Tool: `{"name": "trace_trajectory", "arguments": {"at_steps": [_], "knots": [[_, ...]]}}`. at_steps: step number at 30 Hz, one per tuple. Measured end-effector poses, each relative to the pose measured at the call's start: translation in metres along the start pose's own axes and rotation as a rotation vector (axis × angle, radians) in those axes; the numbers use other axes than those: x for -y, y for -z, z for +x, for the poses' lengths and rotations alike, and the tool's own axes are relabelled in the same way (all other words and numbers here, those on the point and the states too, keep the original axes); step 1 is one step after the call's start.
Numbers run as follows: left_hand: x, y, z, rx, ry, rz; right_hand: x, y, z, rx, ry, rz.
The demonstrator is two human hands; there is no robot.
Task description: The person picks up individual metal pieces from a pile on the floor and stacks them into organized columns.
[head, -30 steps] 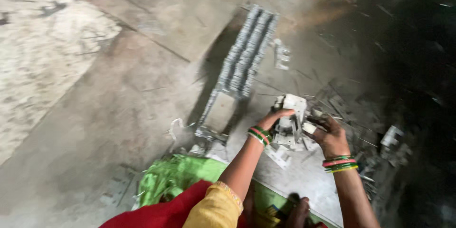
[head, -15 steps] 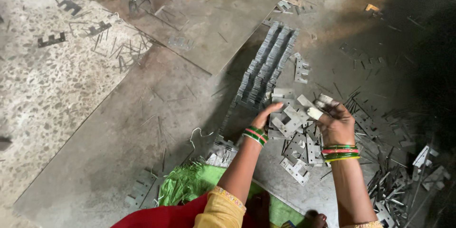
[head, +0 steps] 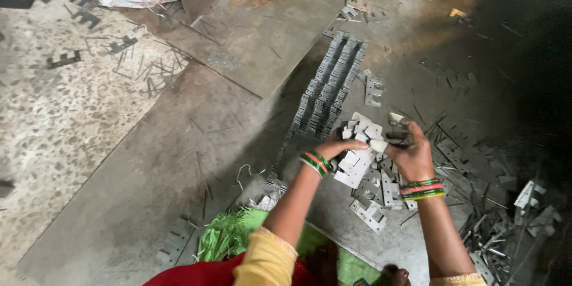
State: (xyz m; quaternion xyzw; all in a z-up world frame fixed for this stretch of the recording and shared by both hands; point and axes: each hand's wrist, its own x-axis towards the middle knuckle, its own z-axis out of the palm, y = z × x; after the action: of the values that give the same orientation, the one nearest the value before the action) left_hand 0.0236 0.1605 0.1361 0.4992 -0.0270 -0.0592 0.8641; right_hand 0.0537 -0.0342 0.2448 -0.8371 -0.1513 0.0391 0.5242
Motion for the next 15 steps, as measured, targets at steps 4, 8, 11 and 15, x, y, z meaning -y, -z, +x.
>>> {"name": "trace_trajectory", "arguments": {"at_steps": [4,8,11,15], "knots": [[-0.067,0.014,-0.005,0.135,0.074,0.448,-0.027,-0.023,-0.019,0.116,0.095,0.239],[-0.101,0.016,0.002,0.354,0.277,1.029,-0.065,-0.088,-0.049,-0.121,0.294,0.198],[-0.093,0.016,0.001,0.499,0.326,1.472,-0.085,-0.133,-0.069,-0.215,0.303,0.156],[-0.063,0.022,-0.014,0.682,0.517,1.853,-0.087,-0.156,-0.08,-0.045,0.172,0.087]]}}
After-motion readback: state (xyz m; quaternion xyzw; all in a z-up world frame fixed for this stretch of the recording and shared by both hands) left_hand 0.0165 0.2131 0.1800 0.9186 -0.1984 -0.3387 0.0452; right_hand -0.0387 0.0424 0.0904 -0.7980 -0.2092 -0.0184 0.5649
